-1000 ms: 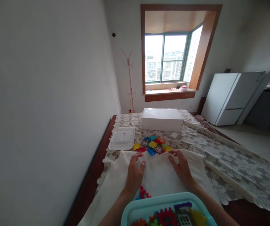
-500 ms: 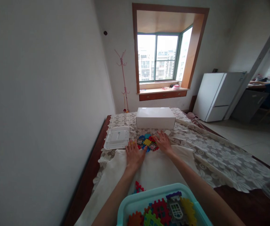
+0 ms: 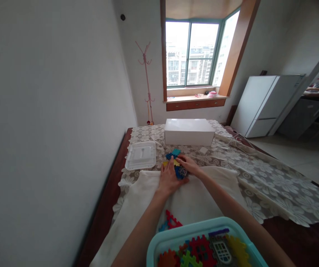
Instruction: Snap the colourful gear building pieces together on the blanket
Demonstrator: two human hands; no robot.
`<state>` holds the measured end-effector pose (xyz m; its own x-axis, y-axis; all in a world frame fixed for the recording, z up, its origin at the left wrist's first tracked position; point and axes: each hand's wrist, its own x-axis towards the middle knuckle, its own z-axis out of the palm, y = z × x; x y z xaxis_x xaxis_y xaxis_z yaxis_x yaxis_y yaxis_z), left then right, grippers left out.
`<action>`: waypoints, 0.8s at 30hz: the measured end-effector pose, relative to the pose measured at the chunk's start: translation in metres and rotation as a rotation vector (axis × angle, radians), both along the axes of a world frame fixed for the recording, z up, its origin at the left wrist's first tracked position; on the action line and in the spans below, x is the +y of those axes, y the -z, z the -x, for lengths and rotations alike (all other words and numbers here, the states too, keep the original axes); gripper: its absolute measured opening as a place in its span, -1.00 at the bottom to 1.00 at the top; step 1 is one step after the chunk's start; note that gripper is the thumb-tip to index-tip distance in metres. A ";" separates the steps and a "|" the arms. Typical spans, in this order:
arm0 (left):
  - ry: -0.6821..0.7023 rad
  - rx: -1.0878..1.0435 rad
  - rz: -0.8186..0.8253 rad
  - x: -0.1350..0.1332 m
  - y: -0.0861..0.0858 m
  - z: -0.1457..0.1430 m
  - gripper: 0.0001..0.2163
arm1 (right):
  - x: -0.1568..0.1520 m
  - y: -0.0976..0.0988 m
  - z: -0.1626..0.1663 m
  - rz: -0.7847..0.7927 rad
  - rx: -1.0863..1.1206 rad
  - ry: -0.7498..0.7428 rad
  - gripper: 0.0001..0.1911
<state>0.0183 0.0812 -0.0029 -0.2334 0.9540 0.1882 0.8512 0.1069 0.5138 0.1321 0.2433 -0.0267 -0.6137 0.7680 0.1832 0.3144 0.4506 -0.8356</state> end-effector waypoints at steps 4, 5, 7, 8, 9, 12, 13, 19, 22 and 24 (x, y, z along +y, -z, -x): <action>0.034 -0.059 -0.022 -0.003 -0.006 0.001 -0.08 | -0.011 -0.014 -0.010 0.070 0.109 -0.090 -0.29; 0.072 -0.102 -0.068 -0.005 -0.008 0.002 -0.11 | -0.016 -0.016 -0.016 0.090 0.150 -0.100 -0.26; 0.159 -0.223 -0.186 -0.007 -0.010 0.003 -0.15 | -0.028 -0.017 -0.030 0.158 0.256 -0.100 -0.22; 0.196 -0.285 -0.238 -0.008 -0.010 0.003 -0.16 | -0.032 -0.016 -0.037 0.199 0.314 -0.087 -0.22; 0.222 -0.341 -0.276 -0.009 -0.009 0.003 -0.18 | -0.036 -0.016 -0.045 0.236 0.369 -0.066 -0.24; 0.212 -0.470 -0.359 -0.006 -0.005 0.002 -0.28 | -0.032 -0.015 -0.059 0.274 0.454 0.026 -0.28; 0.181 -0.502 -0.384 -0.004 -0.003 0.001 -0.32 | -0.026 -0.015 -0.060 0.233 0.431 0.060 -0.28; -0.187 -0.241 -0.283 0.002 0.002 0.004 -0.40 | 0.021 -0.018 -0.023 -0.057 0.080 0.083 -0.30; -0.224 -0.026 -0.034 -0.001 0.002 0.002 -0.29 | 0.027 -0.013 0.001 -0.048 -0.038 -0.001 -0.31; -0.178 0.036 0.061 -0.003 0.000 0.000 -0.28 | 0.024 -0.010 0.011 -0.041 -0.095 -0.058 -0.36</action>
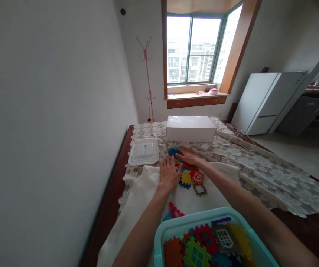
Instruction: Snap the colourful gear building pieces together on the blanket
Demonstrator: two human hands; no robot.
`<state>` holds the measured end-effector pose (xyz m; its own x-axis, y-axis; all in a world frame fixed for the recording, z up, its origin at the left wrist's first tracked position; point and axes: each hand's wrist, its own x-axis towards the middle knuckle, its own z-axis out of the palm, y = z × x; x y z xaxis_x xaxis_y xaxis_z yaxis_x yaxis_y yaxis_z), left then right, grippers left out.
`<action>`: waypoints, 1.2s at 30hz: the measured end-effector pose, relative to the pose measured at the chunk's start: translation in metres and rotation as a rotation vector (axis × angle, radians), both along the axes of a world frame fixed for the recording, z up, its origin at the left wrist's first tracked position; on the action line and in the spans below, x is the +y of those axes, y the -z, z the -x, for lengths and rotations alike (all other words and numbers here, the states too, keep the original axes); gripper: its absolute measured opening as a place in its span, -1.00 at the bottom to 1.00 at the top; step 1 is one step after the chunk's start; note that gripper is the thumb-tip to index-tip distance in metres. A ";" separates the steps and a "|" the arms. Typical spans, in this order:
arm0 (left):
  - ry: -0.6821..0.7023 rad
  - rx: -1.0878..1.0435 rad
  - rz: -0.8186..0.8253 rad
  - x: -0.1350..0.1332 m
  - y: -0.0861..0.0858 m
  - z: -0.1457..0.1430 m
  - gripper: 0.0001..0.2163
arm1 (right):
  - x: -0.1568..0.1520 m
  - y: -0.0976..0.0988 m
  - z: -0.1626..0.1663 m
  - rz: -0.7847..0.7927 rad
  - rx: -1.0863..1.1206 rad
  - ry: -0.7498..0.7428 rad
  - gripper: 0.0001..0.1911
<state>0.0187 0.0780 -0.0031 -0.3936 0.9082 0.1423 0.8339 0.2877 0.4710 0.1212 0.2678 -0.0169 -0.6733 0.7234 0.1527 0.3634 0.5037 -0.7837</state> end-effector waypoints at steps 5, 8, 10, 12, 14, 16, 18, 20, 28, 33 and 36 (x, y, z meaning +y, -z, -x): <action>0.076 -0.200 -0.090 -0.003 -0.007 0.002 -0.34 | -0.006 -0.003 0.000 -0.007 0.009 -0.107 -0.50; 0.074 -0.349 -0.197 -0.001 -0.005 0.006 -0.24 | -0.004 -0.008 -0.007 0.008 0.034 -0.122 -0.48; 0.093 -0.475 -0.257 0.004 -0.001 0.007 -0.15 | -0.002 -0.009 -0.010 0.016 0.037 -0.093 -0.47; 0.144 -0.673 -0.314 0.012 0.004 0.008 -0.12 | 0.000 -0.009 -0.008 0.009 0.018 -0.044 -0.45; 0.172 -0.831 -0.363 0.020 0.008 0.009 -0.18 | 0.001 -0.010 -0.002 -0.020 -0.036 -0.019 -0.44; 0.117 -0.860 -0.408 0.025 0.009 0.013 -0.29 | 0.001 -0.012 0.006 -0.065 -0.124 -0.036 -0.40; 0.003 -0.790 -0.451 0.026 0.007 0.018 -0.39 | 0.001 -0.017 0.016 -0.116 -0.231 -0.066 -0.33; -0.090 -0.697 -0.486 0.022 0.005 0.021 -0.44 | -0.001 -0.022 0.024 -0.166 -0.336 -0.081 -0.23; -0.038 -0.357 -0.362 0.012 0.006 0.016 -0.35 | -0.010 -0.031 0.030 -0.322 -0.462 -0.158 -0.44; 0.012 -0.236 -0.233 0.011 0.005 0.016 -0.57 | -0.004 -0.035 0.017 -0.316 -0.404 -0.195 -0.50; 0.080 -0.203 -0.194 0.009 0.002 0.017 -0.69 | 0.003 -0.037 0.010 -0.260 -0.340 -0.197 -0.57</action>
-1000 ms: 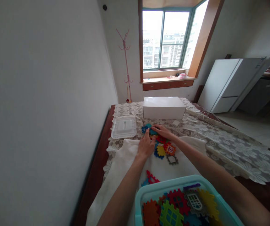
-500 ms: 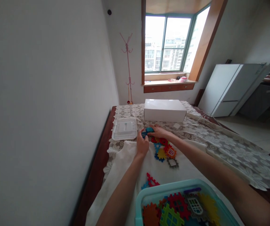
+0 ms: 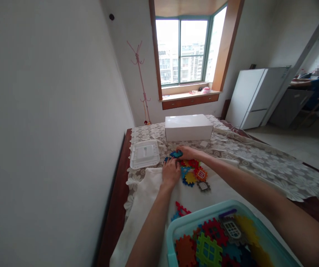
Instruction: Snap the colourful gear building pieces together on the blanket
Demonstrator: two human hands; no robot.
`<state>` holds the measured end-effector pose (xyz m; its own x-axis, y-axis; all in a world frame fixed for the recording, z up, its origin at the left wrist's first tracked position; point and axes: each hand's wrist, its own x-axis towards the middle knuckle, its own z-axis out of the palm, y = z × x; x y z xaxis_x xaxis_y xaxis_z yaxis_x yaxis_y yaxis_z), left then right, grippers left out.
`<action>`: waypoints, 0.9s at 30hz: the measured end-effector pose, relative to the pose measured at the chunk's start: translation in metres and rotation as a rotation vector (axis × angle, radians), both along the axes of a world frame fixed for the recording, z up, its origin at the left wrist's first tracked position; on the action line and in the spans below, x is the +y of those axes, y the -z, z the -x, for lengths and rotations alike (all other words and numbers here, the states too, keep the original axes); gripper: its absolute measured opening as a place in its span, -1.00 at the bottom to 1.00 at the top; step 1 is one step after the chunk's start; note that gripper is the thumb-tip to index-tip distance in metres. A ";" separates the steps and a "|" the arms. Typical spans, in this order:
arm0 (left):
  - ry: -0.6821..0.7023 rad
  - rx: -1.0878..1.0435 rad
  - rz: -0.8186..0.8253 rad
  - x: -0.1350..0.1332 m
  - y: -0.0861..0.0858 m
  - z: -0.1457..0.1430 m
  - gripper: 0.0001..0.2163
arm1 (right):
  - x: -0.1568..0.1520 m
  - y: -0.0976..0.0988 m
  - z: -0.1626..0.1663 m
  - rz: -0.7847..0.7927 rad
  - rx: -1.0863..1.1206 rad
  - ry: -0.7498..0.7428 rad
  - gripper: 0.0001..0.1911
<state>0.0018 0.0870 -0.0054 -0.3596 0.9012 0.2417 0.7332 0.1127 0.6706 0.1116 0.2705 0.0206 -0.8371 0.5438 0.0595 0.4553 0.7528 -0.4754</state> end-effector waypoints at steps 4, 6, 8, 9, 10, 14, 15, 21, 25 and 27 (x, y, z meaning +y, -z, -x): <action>0.019 -0.005 -0.006 -0.002 -0.003 0.003 -0.66 | 0.004 -0.008 -0.015 0.119 0.137 0.051 -0.62; 0.020 -0.020 -0.012 -0.002 -0.004 0.004 -0.66 | 0.002 -0.014 -0.028 0.178 0.221 0.068 -0.58; 0.021 -0.037 -0.023 -0.002 -0.005 0.005 -0.69 | -0.004 -0.022 -0.045 0.240 0.335 0.067 -0.49; 0.021 -0.043 -0.032 -0.001 -0.005 0.005 -0.71 | -0.009 -0.026 -0.056 0.256 0.389 0.061 -0.45; 0.021 -0.045 -0.042 -0.001 -0.006 0.005 -0.72 | -0.016 -0.029 -0.066 0.257 0.433 0.049 -0.41; -0.014 -0.013 -0.050 0.001 -0.005 0.001 -0.68 | -0.053 -0.035 -0.111 0.189 0.415 -0.026 -0.35; -0.026 -0.002 -0.032 0.001 -0.004 0.000 -0.64 | -0.062 -0.033 -0.122 0.187 0.402 -0.032 -0.37; -0.036 0.060 0.115 0.018 -0.005 -0.001 -0.24 | -0.092 0.010 -0.192 0.113 0.373 0.191 -0.37; -0.003 0.163 0.193 0.033 -0.006 0.003 -0.08 | -0.096 0.043 -0.236 -0.059 0.078 0.588 -0.26; 0.016 0.208 0.213 0.036 -0.006 0.004 -0.09 | -0.098 0.052 -0.245 -0.107 -0.053 0.669 -0.23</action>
